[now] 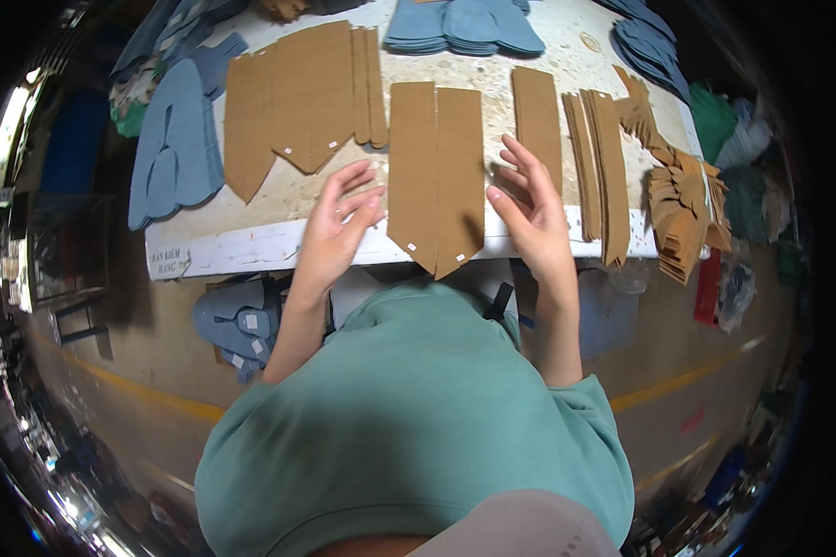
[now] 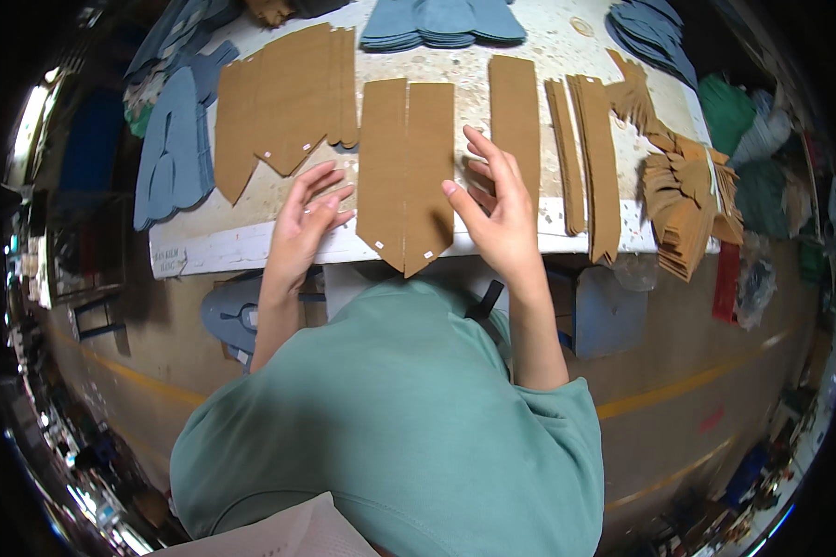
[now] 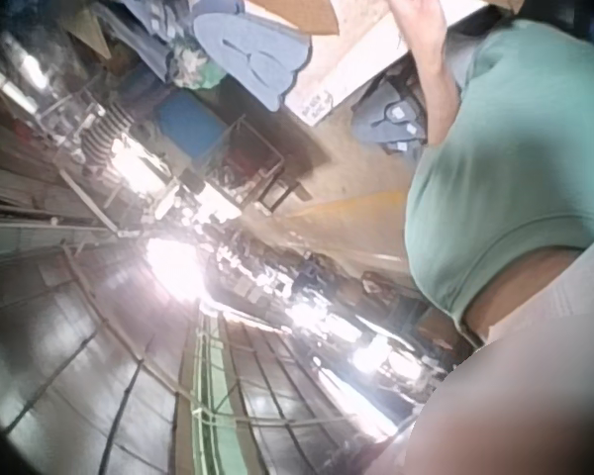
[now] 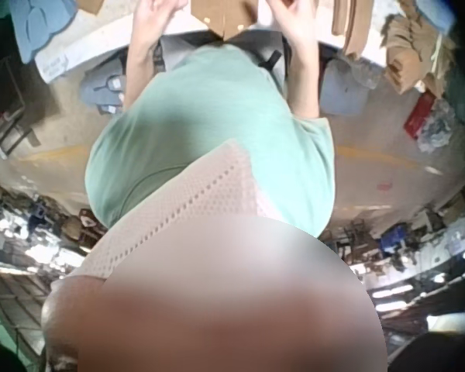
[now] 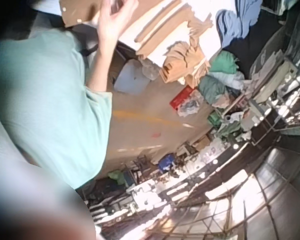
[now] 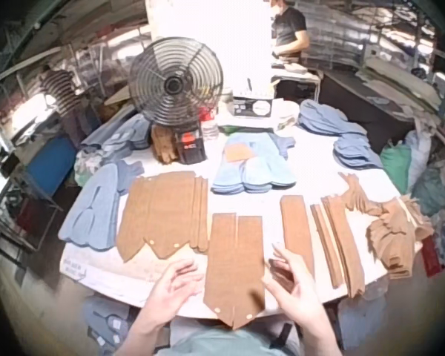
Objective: The person sorts and stacks brown cardboard pieces on a worktable. They pick up individual pieces, align them, and place them into neat piles, occasionally adjusting the stacks.
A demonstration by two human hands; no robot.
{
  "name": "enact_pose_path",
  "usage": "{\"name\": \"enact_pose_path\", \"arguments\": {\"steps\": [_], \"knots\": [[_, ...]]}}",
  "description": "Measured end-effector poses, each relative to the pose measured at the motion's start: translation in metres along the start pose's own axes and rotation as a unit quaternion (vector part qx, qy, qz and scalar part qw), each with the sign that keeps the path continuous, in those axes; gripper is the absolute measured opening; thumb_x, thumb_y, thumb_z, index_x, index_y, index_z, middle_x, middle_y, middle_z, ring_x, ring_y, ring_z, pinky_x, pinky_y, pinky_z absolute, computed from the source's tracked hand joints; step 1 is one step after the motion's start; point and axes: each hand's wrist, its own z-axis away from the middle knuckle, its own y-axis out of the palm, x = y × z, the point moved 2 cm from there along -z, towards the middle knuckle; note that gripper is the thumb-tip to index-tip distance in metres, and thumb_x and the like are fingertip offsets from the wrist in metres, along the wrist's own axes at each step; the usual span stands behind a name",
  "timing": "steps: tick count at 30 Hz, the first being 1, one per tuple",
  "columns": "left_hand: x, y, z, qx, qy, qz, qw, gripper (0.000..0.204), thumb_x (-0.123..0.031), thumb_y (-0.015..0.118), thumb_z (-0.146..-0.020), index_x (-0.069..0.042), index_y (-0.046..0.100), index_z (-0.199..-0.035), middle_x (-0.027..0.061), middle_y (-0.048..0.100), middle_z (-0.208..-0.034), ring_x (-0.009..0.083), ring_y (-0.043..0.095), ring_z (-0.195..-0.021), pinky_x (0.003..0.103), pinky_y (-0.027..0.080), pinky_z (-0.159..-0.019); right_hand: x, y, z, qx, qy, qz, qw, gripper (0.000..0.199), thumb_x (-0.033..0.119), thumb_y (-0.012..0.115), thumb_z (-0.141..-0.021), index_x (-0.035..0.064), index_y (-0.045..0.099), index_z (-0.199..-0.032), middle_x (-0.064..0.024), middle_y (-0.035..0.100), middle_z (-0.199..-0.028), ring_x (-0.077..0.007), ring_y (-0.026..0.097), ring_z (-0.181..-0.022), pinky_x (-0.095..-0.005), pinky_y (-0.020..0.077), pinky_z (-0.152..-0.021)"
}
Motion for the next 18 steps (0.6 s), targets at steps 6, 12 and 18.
{"name": "enact_pose_path", "arguments": {"steps": [6, 12, 18], "knots": [[0.006, 0.005, -0.009, 0.054, -0.081, -0.018, 0.995, 0.044, -0.010, 0.056, -0.097, 0.001, 0.043, -0.137, 0.0107, 0.063, -0.116, 0.0132, 0.061, -0.101, 0.024, 0.050, -0.084, -0.012, 0.027, -0.001, -0.036, 0.025, -0.043, 0.998, 0.065, 0.002, 0.067, -0.085, 0.0113, 0.043, -0.144, -0.0126, 0.058, -0.123, -0.0156, 0.061, -0.097, -0.0286, 0.0533, -0.080], [0.013, 0.019, -0.008, 0.083, -0.054, -0.023, 0.995, 0.043, -0.006, 0.054, -0.097, 0.003, 0.041, -0.138, 0.0121, 0.066, -0.113, 0.0128, 0.064, -0.097, 0.026, 0.050, -0.085, -0.003, 0.026, 0.016, 0.040, 0.010, 0.210, 0.977, 0.054, 0.006, 0.068, -0.084, 0.0084, 0.053, -0.136, -0.0092, 0.061, -0.094, -0.0088, 0.049, -0.066, -0.0263, 0.0442, -0.062], [0.014, 0.024, 0.010, 0.093, -0.136, 0.125, 0.978, 0.051, -0.003, 0.050, -0.097, 0.000, 0.032, -0.144, 0.0135, 0.064, -0.117, 0.0155, 0.064, -0.103, 0.030, 0.052, -0.090, 0.017, 0.015, 0.010, 0.055, 0.046, -0.113, 0.991, 0.059, -0.008, 0.061, -0.086, 0.0022, 0.044, -0.142, -0.0049, 0.052, -0.134, -0.0107, 0.057, -0.107, -0.0246, 0.0520, -0.078]]}}
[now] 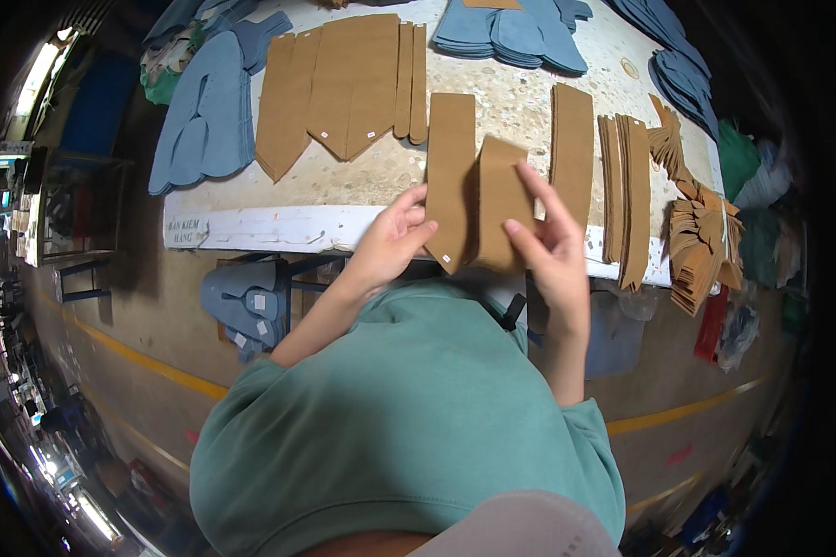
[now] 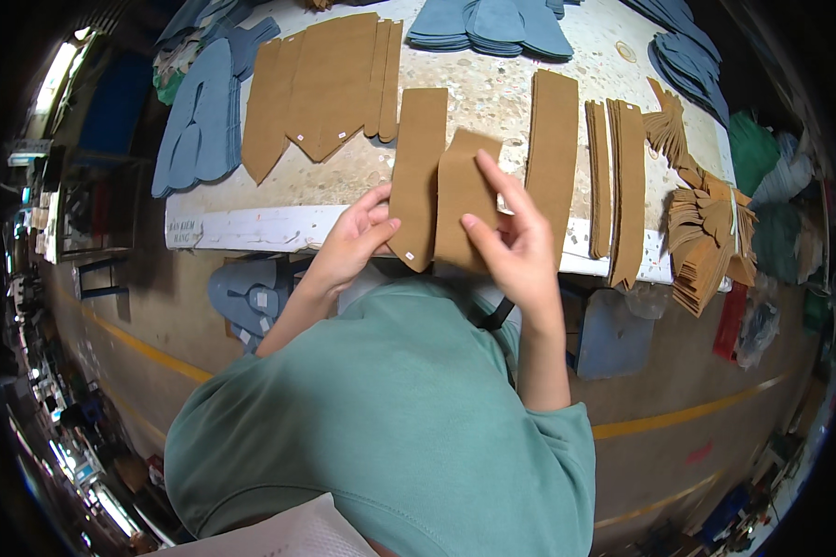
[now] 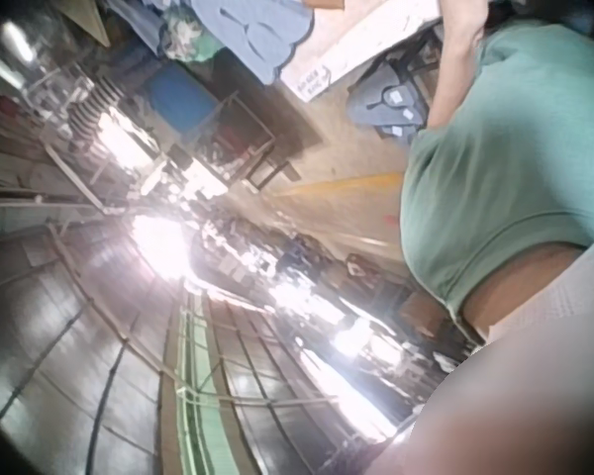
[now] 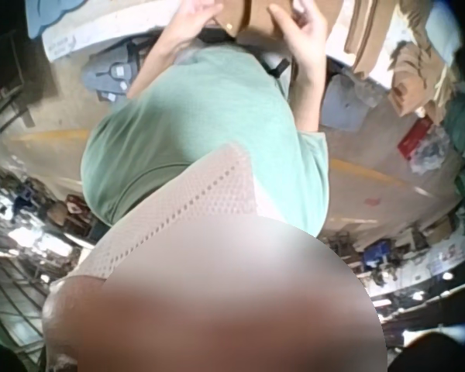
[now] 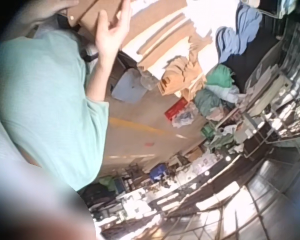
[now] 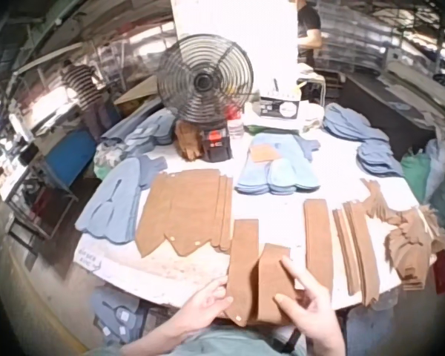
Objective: The person sorts and stacks brown cardboard pieces on a worktable. They pick up individual pieces, align them, and place them into neat piles, occasionally adjusting the stacks.
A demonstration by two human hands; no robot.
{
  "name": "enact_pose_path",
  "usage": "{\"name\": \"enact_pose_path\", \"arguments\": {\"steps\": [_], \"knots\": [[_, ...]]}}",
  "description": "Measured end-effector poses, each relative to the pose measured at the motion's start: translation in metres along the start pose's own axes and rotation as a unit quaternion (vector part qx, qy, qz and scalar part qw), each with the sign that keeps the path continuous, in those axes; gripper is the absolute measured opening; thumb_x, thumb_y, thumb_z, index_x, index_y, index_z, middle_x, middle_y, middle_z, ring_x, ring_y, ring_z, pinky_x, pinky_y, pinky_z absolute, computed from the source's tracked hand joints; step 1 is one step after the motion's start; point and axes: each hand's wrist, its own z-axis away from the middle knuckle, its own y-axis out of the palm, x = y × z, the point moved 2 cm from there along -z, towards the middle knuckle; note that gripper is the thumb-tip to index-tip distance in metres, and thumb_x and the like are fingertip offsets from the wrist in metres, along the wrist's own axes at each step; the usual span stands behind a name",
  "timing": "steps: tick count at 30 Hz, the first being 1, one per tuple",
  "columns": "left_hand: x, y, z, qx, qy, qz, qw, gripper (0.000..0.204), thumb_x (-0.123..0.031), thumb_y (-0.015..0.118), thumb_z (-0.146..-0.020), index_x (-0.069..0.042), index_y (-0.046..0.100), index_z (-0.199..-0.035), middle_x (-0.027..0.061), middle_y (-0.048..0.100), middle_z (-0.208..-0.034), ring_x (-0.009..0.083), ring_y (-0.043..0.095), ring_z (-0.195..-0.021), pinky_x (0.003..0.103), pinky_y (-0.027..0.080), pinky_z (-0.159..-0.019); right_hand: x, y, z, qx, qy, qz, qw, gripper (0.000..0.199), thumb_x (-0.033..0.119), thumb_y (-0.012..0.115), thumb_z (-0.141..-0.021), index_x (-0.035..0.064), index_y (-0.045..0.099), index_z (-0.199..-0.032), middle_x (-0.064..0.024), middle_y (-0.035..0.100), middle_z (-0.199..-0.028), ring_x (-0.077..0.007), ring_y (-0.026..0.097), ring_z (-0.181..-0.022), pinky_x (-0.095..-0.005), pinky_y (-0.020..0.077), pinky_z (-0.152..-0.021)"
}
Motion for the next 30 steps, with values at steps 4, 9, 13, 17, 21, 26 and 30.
{"name": "enact_pose_path", "arguments": {"steps": [4, 9, 13, 17, 21, 26, 30], "knots": [[0.006, 0.011, 0.013, 0.010, -0.064, 0.076, 0.995, 0.050, -0.005, 0.047, -0.098, -0.002, 0.031, -0.145, 0.0128, 0.060, -0.125, 0.0169, 0.063, -0.107, 0.033, 0.053, -0.094, 0.033, -0.008, -0.015, 0.080, -0.017, -0.088, 0.993, 0.058, -0.002, 0.060, -0.089, -0.0028, 0.039, -0.144, -0.0143, 0.049, -0.138, -0.0139, 0.062, -0.104, -0.0263, 0.0510, -0.088], [0.010, 0.014, 0.014, 0.000, -0.064, 0.133, 0.989, 0.046, -0.016, 0.042, -0.102, -0.003, 0.031, -0.145, 0.0128, 0.057, -0.129, 0.0198, 0.063, -0.109, 0.035, 0.054, -0.092, 0.031, 0.007, -0.050, 0.124, -0.069, -0.068, 0.987, 0.064, 0.002, 0.064, -0.088, -0.0012, 0.036, -0.146, -0.0137, 0.047, -0.141, -0.0144, 0.055, -0.115, -0.0268, 0.0461, -0.096], [0.011, 0.009, 0.013, 0.030, -0.066, 0.204, 0.976, 0.044, -0.022, 0.039, -0.104, -0.003, 0.033, -0.143, 0.0129, 0.057, -0.128, 0.0212, 0.063, -0.109, 0.036, 0.055, -0.091, -0.008, 0.021, -0.061, 0.123, -0.017, -0.082, 0.989, 0.061, 0.004, 0.064, -0.089, 0.0036, 0.040, -0.145, -0.0120, 0.045, -0.144, -0.0125, 0.056, -0.111, -0.0250, 0.0483, -0.090], [0.012, 0.009, 0.013, 0.024, -0.062, 0.174, 0.983, 0.043, -0.023, 0.038, -0.104, -0.002, 0.035, -0.142, 0.0128, 0.057, -0.127, 0.0206, 0.063, -0.109, 0.036, 0.055, -0.090, -0.036, 0.020, -0.044, 0.110, 0.003, 0.061, 0.992, 0.052, -0.002, 0.062, -0.088, 0.0007, 0.048, -0.139, -0.0062, 0.051, -0.128, -0.0024, 0.053, -0.074, -0.0188, 0.0464, -0.065], [0.011, 0.014, 0.014, 0.020, -0.058, 0.140, 0.988, 0.042, -0.019, 0.040, -0.103, -0.002, 0.035, -0.142, 0.0126, 0.058, -0.127, 0.0188, 0.062, -0.110, 0.034, 0.053, -0.092, -0.035, 0.015, -0.016, 0.078, -0.003, 0.054, 0.995, 0.051, -0.004, 0.062, -0.088, -0.0004, 0.050, -0.137, -0.0038, 0.052, -0.116, -0.0014, 0.046, -0.065, -0.0182, 0.0434, -0.060], [0.009, 0.016, 0.016, -0.006, -0.070, 0.095, 0.993, 0.044, -0.012, 0.044, -0.101, -0.002, 0.034, -0.142, 0.0130, 0.059, -0.125, 0.0172, 0.061, -0.111, 0.033, 0.052, -0.094, -0.030, 0.015, 0.003, 0.063, 0.055, 0.032, 0.996, 0.051, -0.003, 0.062, -0.088, -0.0007, 0.050, -0.137, -0.0040, 0.052, -0.118, -0.0012, 0.046, -0.065, -0.0180, 0.0428, -0.058], [0.010, 0.016, 0.015, -0.005, -0.063, 0.085, 0.994, 0.046, -0.011, 0.046, -0.100, -0.002, 0.033, -0.144, 0.0130, 0.060, -0.124, 0.0169, 0.061, -0.111, 0.033, 0.052, -0.094, -0.031, 0.015, 0.011, 0.065, 0.048, 0.030, 0.996, 0.049, -0.002, 0.063, -0.088, 0.0003, 0.051, -0.136, -0.0042, 0.055, -0.114, -0.0019, 0.047, -0.064, -0.0190, 0.0432, -0.057]]}}
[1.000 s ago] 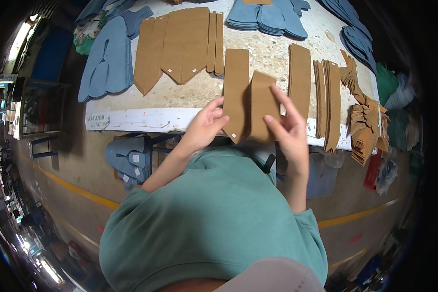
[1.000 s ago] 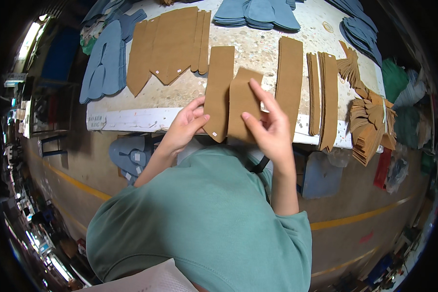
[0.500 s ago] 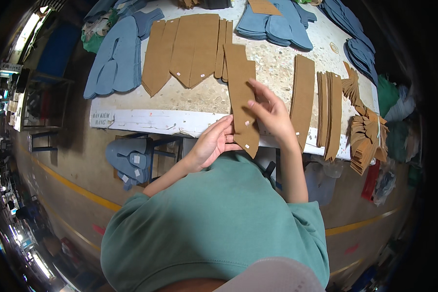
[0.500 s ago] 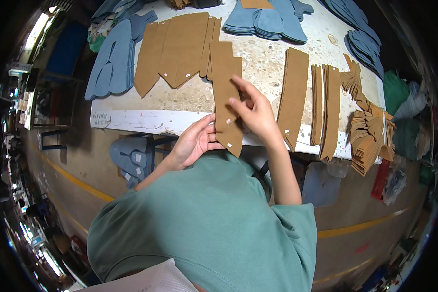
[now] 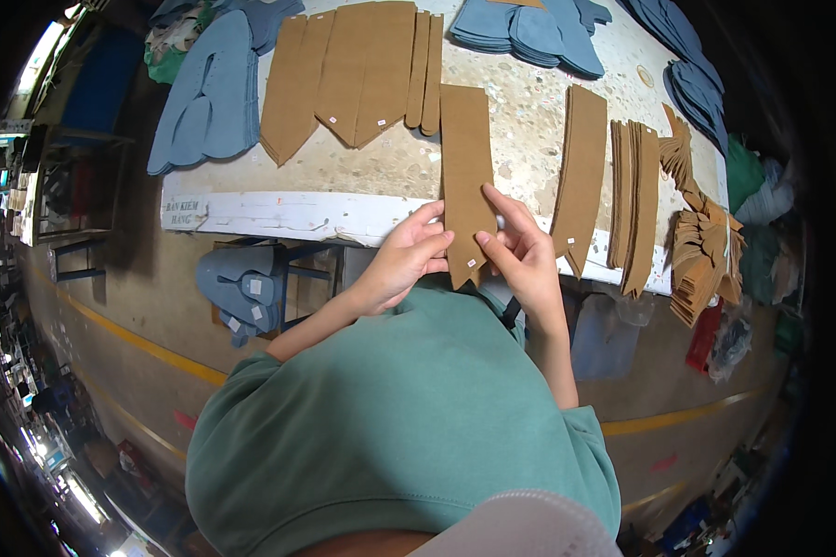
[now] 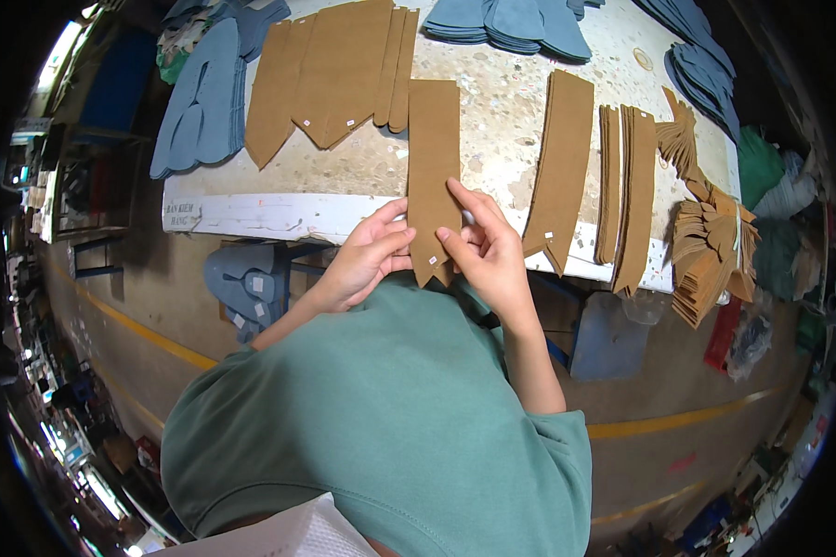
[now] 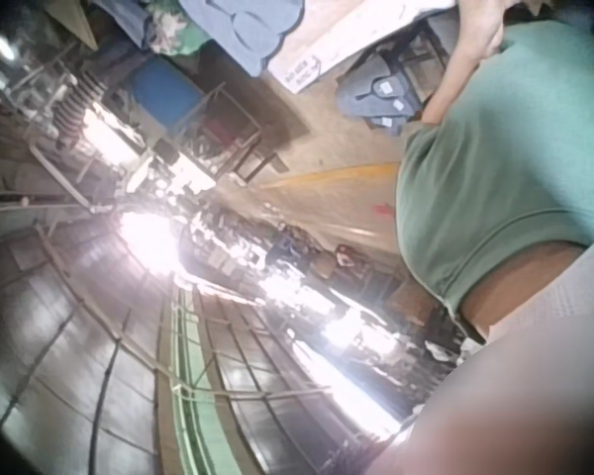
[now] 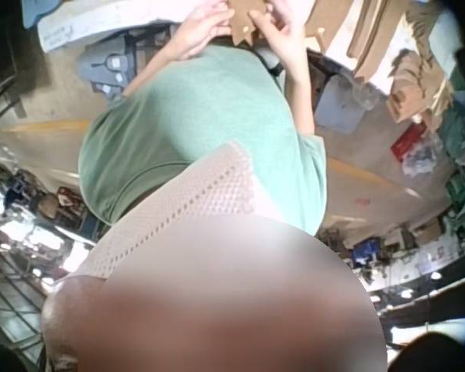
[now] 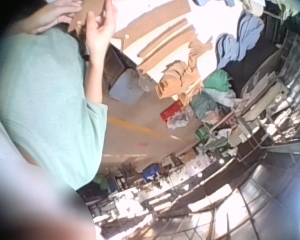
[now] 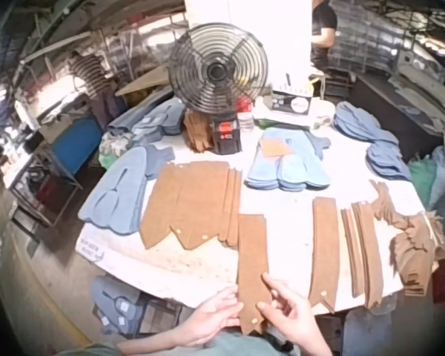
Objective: The person sorts and stacks brown cardboard pieces on a worktable. They pick up individual pieces, align them, and place them into neat piles, occasionally adjusting the stacks.
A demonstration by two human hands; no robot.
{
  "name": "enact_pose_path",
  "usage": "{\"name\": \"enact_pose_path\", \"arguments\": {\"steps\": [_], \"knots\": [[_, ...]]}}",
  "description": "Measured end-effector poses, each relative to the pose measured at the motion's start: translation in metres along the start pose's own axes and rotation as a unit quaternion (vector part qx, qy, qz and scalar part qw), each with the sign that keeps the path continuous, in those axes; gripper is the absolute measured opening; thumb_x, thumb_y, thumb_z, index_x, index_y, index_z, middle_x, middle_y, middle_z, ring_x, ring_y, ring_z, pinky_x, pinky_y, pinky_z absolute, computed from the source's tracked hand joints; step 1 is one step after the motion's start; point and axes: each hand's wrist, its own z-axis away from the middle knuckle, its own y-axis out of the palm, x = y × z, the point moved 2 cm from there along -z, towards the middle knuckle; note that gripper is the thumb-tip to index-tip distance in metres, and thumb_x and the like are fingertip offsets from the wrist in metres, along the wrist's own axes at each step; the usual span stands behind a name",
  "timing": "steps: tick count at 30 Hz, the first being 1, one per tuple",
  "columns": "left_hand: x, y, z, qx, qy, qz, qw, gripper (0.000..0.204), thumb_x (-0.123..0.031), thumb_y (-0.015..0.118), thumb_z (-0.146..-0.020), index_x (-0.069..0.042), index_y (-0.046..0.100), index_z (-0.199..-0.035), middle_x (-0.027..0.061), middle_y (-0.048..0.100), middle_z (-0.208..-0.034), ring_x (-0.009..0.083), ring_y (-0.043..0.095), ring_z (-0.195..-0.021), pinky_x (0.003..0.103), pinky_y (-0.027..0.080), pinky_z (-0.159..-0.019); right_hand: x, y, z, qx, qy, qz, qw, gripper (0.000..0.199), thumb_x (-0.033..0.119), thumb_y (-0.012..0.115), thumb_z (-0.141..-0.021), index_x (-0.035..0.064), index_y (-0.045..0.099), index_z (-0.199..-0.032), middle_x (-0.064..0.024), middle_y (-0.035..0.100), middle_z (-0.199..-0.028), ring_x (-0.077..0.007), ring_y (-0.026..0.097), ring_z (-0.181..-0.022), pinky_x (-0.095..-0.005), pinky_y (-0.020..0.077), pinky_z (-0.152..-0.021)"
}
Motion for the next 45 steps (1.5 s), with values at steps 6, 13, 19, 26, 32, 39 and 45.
{"name": "enact_pose_path", "arguments": {"steps": [6, 13, 19, 26, 32, 39, 45], "knots": [[0.004, 0.006, -0.002, 0.034, -0.014, -0.008, 0.999, 0.047, -0.012, 0.047, -0.100, -0.004, 0.032, -0.144, 0.0139, 0.062, -0.118, 0.0188, 0.064, -0.106, 0.033, 0.053, -0.092, -0.001, -0.009, -0.018, -0.090, -0.017, 0.030, 0.995, 0.048, 0.005, 0.061, -0.091, 0.0073, 0.052, -0.137, -0.0098, 0.061, -0.100, -0.0119, 0.060, -0.077, -0.0272, 0.0502, -0.071], [0.003, 0.018, -0.005, 0.088, -0.056, -0.108, 0.989, 0.036, -0.014, 0.047, -0.101, -0.002, 0.040, -0.135, 0.0168, 0.063, -0.114, 0.0242, 0.066, -0.103, 0.033, 0.053, -0.092, 0.034, -0.031, -0.041, -0.001, -0.148, 0.354, 0.923, 0.042, -0.003, 0.052, -0.084, 0.0003, 0.058, -0.126, -0.0181, 0.061, -0.115, -0.0356, 0.063, -0.097, -0.0380, 0.0499, -0.087], [0.003, 0.016, -0.007, 0.100, -0.046, -0.137, 0.984, 0.030, -0.014, 0.045, -0.102, 0.000, 0.047, -0.129, 0.0168, 0.063, -0.113, 0.0241, 0.065, -0.104, 0.032, 0.053, -0.091, 0.051, -0.065, -0.058, -0.050, -0.177, 0.296, 0.937, 0.038, -0.005, 0.048, -0.085, 0.0006, 0.063, -0.118, -0.0157, 0.064, -0.119, -0.0317, 0.062, -0.109, -0.0336, 0.0476, -0.094], [0.004, 0.014, -0.007, 0.099, -0.043, -0.144, 0.984, 0.029, -0.014, 0.044, -0.102, 0.000, 0.049, -0.127, 0.0163, 0.064, -0.111, 0.0236, 0.066, -0.101, 0.031, 0.054, -0.089, 0.017, -0.105, -0.048, -0.240, -0.148, 0.176, 0.943, 0.043, -0.002, 0.052, -0.091, 0.0036, 0.055, -0.134, -0.0060, 0.060, -0.125, -0.0089, 0.059, -0.095, -0.0217, 0.0468, -0.083], [0.007, 0.013, -0.009, 0.112, -0.030, -0.143, 0.983, 0.028, -0.015, 0.045, -0.103, -0.001, 0.050, -0.126, 0.0144, 0.064, -0.110, 0.0212, 0.066, -0.101, 0.030, 0.053, -0.087, 0.031, -0.101, -0.023, -0.149, -0.091, -0.023, 0.984, 0.040, 0.005, 0.056, -0.094, 0.0007, 0.054, -0.135, -0.0062, 0.060, -0.125, -0.0092, 0.058, -0.103, -0.0223, 0.0463, -0.089], [0.008, 0.012, -0.008, 0.110, -0.020, -0.144, 0.983, 0.027, -0.015, 0.045, -0.103, 0.000, 0.050, -0.125, 0.0143, 0.064, -0.109, 0.0212, 0.066, -0.100, 0.030, 0.053, -0.087, 0.084, -0.106, -0.039, -0.097, -0.099, -0.124, 0.983, 0.047, 0.007, 0.059, -0.092, -0.0021, 0.051, -0.137, -0.0118, 0.058, -0.130, -0.0142, 0.058, -0.114, -0.0261, 0.0441, -0.098], [0.008, 0.011, -0.007, 0.102, -0.017, -0.146, 0.984, 0.027, -0.015, 0.045, -0.103, 0.000, 0.050, -0.125, 0.0144, 0.064, -0.109, 0.0214, 0.067, -0.100, 0.030, 0.054, -0.087, 0.069, -0.114, -0.047, -0.132, -0.160, -0.089, 0.974, 0.053, 0.004, 0.059, -0.090, -0.0020, 0.045, -0.141, -0.0148, 0.046, -0.143, -0.0184, 0.049, -0.127, -0.0295, 0.0387, -0.106]]}}
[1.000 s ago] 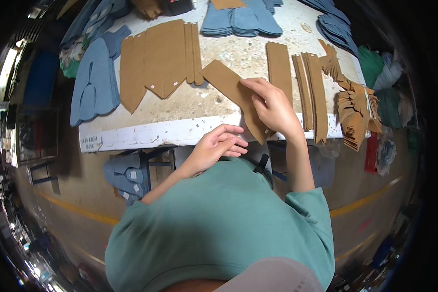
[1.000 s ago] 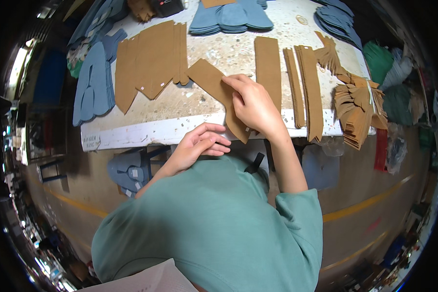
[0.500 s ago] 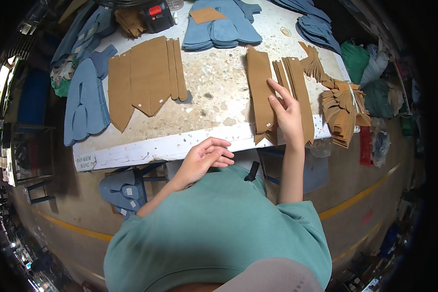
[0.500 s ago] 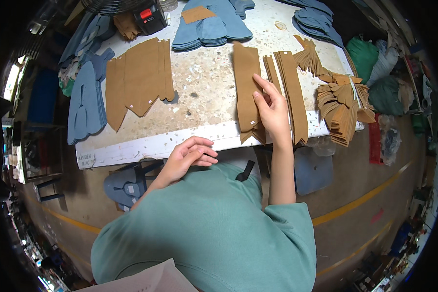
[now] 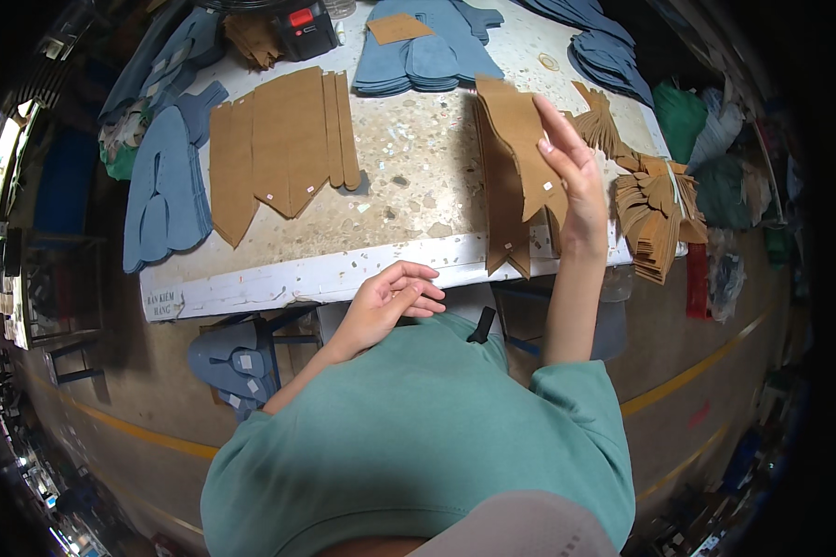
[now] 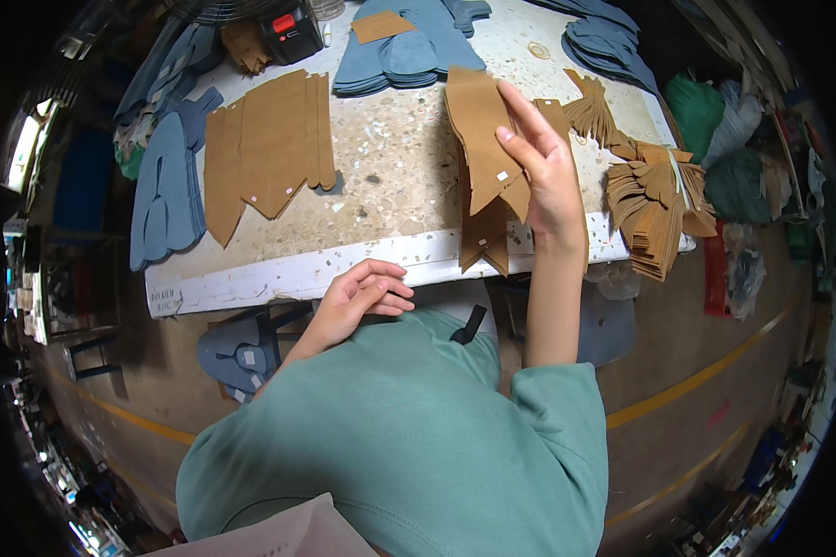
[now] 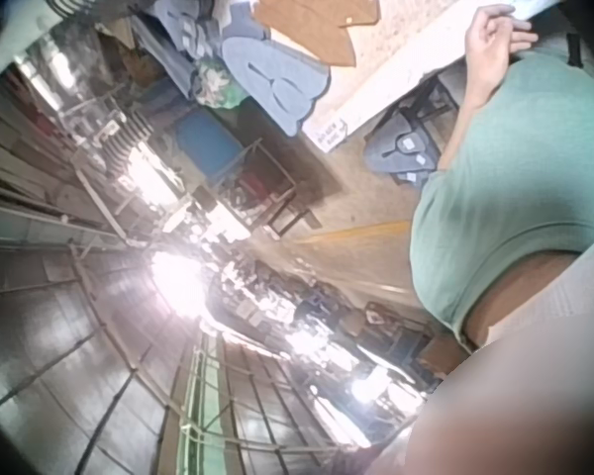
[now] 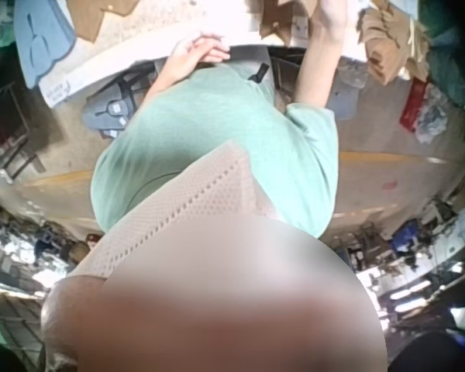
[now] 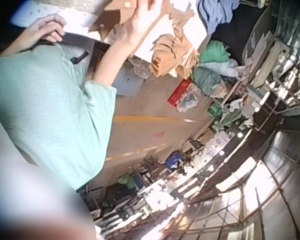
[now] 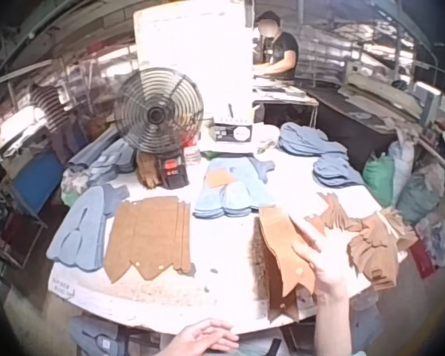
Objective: The person sorts and stacks brown cardboard pieces on a worktable. They pick up individual pieces, align them, and place them into neat piles, occasionally adjusting the stacks.
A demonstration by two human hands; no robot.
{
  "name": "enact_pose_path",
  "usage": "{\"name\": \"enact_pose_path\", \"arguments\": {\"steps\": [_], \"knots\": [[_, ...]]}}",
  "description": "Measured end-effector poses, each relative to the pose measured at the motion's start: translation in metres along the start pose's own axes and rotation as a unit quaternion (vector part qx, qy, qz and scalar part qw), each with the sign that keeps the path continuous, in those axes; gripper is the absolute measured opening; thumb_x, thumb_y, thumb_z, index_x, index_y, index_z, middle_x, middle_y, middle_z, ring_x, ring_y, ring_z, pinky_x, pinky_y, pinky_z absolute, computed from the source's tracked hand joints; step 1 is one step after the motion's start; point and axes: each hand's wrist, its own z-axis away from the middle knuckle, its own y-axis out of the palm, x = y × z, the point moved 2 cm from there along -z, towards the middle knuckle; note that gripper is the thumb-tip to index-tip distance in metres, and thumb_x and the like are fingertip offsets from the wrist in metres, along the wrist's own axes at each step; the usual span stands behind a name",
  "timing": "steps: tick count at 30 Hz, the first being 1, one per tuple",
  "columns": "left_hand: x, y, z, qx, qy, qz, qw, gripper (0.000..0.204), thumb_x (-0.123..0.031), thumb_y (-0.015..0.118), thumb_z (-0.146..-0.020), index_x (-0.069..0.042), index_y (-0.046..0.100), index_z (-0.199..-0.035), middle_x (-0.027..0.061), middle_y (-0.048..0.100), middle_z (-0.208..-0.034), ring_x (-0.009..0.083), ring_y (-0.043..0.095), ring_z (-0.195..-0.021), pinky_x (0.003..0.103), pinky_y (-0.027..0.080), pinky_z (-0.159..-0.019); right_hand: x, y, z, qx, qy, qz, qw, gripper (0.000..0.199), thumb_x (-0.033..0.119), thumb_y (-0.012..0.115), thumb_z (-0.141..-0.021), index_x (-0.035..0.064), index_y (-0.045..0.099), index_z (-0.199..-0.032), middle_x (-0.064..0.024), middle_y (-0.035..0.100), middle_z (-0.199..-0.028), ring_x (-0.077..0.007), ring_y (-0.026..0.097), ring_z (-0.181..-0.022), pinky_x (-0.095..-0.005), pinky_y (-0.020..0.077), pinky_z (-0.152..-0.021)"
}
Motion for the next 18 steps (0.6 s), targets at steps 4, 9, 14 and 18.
{"name": "enact_pose_path", "arguments": {"steps": [4, 9, 14, 18], "knots": [[0.001, 0.000, 0.000, -0.005, 0.001, 0.005, 1.000, 0.027, -0.015, 0.045, -0.103, 0.000, 0.051, -0.125, 0.0145, 0.064, -0.108, 0.0217, 0.067, -0.100, 0.030, 0.054, -0.086, -0.042, -0.007, 0.022, -0.061, 0.101, 0.104, 0.988, 0.055, -0.002, 0.059, -0.089, 0.0002, 0.044, -0.142, -0.0117, 0.049, -0.140, -0.0091, 0.058, -0.102, -0.0229, 0.0465, -0.090], [0.003, 0.000, -0.001, 0.000, 0.001, -0.007, 1.000, 0.027, -0.015, 0.046, -0.102, 0.000, 0.051, -0.124, 0.0152, 0.064, -0.108, 0.0227, 0.067, -0.099, 0.030, 0.054, -0.087, -0.061, -0.020, 0.049, -0.046, 0.047, 0.167, 0.984, 0.055, -0.006, 0.060, -0.087, 0.0010, 0.047, -0.141, -0.0021, 0.053, -0.126, -0.0021, 0.046, -0.075, -0.0174, 0.0443, -0.072], [0.002, 0.000, -0.001, -0.001, 0.002, -0.008, 1.000, 0.028, -0.016, 0.046, -0.102, 0.000, 0.051, -0.124, 0.0154, 0.064, -0.108, 0.0230, 0.067, -0.100, 0.031, 0.054, -0.087, -0.048, -0.020, 0.063, -0.036, 0.072, 0.160, 0.984, 0.054, -0.006, 0.061, -0.086, 0.0010, 0.049, -0.139, -0.0015, 0.053, -0.123, -0.0018, 0.043, -0.071, -0.0174, 0.0434, -0.070], [-0.001, 0.001, 0.002, 0.001, 0.008, -0.008, 1.000, 0.027, -0.016, 0.046, -0.102, 0.001, 0.052, -0.123, 0.0150, 0.064, -0.108, 0.0221, 0.066, -0.100, 0.031, 0.054, -0.087, -0.031, -0.008, 0.077, -0.058, 0.062, 0.360, 0.929, 0.053, -0.001, 0.065, -0.084, 0.0043, 0.054, -0.135, -0.0064, 0.056, -0.120, -0.0104, 0.053, -0.079, -0.0233, 0.0466, -0.076]]}}
